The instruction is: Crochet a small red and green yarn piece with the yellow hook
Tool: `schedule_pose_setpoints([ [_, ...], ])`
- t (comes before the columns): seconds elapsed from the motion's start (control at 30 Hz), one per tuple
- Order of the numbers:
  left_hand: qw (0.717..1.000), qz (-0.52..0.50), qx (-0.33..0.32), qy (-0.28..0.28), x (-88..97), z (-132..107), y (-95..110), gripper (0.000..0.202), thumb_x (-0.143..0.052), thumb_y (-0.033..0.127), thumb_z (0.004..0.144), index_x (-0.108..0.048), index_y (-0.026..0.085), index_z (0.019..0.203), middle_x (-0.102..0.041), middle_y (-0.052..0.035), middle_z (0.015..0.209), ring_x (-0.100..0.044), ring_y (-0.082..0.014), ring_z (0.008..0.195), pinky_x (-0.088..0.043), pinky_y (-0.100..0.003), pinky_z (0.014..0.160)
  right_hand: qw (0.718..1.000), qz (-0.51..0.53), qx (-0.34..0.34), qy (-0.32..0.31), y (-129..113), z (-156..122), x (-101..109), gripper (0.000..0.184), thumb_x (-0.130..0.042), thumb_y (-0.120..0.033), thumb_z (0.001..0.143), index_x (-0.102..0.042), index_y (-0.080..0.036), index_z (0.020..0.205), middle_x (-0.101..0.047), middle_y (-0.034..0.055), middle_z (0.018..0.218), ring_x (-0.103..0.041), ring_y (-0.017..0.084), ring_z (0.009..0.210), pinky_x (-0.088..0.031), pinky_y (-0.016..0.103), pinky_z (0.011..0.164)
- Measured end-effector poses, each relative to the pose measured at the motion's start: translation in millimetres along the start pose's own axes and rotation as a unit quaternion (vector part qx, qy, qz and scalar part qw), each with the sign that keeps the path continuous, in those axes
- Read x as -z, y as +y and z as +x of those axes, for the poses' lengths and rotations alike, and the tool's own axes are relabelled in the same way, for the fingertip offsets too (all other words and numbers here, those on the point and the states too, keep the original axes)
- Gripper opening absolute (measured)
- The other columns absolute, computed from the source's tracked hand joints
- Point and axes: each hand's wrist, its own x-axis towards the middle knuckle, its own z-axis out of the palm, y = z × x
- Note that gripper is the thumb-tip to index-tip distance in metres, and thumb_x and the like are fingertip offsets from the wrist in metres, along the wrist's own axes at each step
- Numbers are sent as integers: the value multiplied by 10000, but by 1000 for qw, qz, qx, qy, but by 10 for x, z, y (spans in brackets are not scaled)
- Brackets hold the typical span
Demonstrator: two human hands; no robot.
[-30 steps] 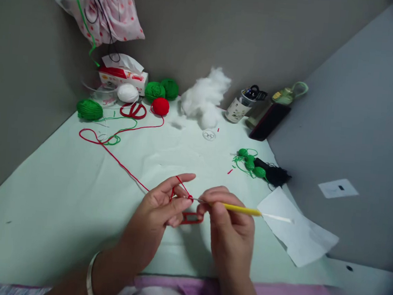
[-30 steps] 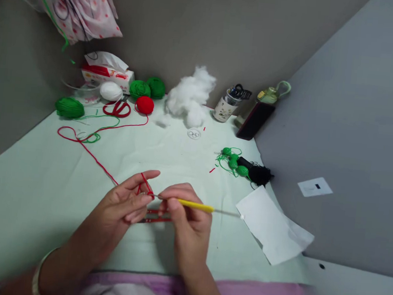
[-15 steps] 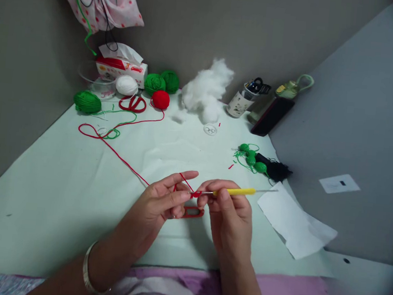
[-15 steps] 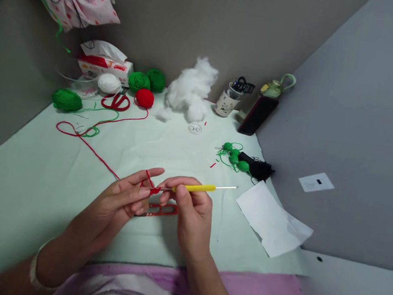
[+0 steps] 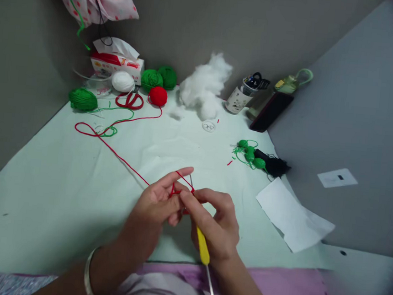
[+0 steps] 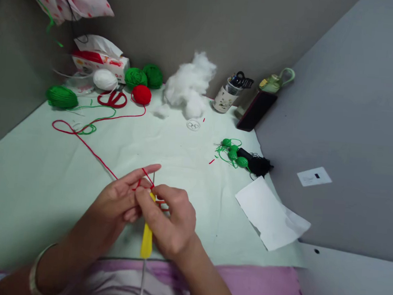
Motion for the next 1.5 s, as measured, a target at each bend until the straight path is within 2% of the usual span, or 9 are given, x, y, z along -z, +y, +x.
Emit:
schedule_pose_setpoints([
  [0.1,996,-62,55,-19,17,-2,50,416,-855,222,841,-769,141,1241,-445,100,607,-251,-15,479,-286,-134,459,990,112,-73,49,11,64,12,305,-612,-157,1012,-765,-327,1214,-729,41,990,-711,196,884,-611,338,714],
  [0.27,999,-31,18,-11,-7,-7,40,331,-833,188,850,-788,184,1178,-469,100,579,-257,-16,455,-286,-142,457,909,346,-216,88,30,181,-29,174,-628,-269,1029,-800,-261,999,-725,37,894,-681,165,734,-580,316,619],
  [0.53,997,77,-21,-9,27,9,24,290,-785,334,901,-809,191,1152,-495,72,512,-428,-93,505,-429,-230,550,923,307,-220,68,21,165,-26,162,-648,-262,1022,-810,-275,1015,-809,44,965,-727,195,859,-603,349,729],
  [0.63,992,112,-52,12,34,23,95,339,-759,424,924,-817,201,1173,-651,14,675,-487,-98,545,-446,-241,557,925,314,-204,69,10,164,-20,167,-645,-242,1022,-810,-272,1018,-809,46,969,-729,199,885,-598,349,731],
  [0.73,987,143,-69,4,36,51,119,275,-824,336,869,-837,225,1121,-735,-14,873,-519,-76,559,-458,-232,559,924,323,-191,76,-5,165,-36,168,-646,-232,1022,-808,-276,1031,-808,45,973,-729,199,910,-595,343,725],
  [0.93,988,134,-79,13,47,72,77,285,-855,242,822,-834,237,1106,-695,15,820,-555,-79,589,-495,-218,581,934,297,-183,82,-23,183,-51,168,-624,-238,1031,-790,-263,1019,-796,57,950,-731,210,893,-606,350,695],
  [1.2,1000,8,2,-4,16,47,-25,431,-882,301,820,-795,184,1225,-539,68,644,-372,-23,478,-340,-157,475,999,10,-13,40,-26,-1,-75,435,-651,-76,970,-754,-336,1303,-733,81,1203,-721,223,1025,-618,357,787],
  [1.3,997,-54,50,-17,14,36,-3,350,-869,219,829,-811,162,1170,-480,85,615,-294,-9,470,-290,-128,449,989,109,-75,66,20,33,-46,378,-618,-86,993,-772,-333,1235,-751,54,1090,-719,205,968,-608,344,754],
  [1.5,997,-67,44,-11,48,30,86,260,-840,161,855,-824,149,1114,-425,101,557,-251,-12,460,-283,-104,433,912,325,-229,105,102,139,7,164,-647,-251,1017,-808,-265,991,-718,34,870,-652,162,702,-552,325,618],
])
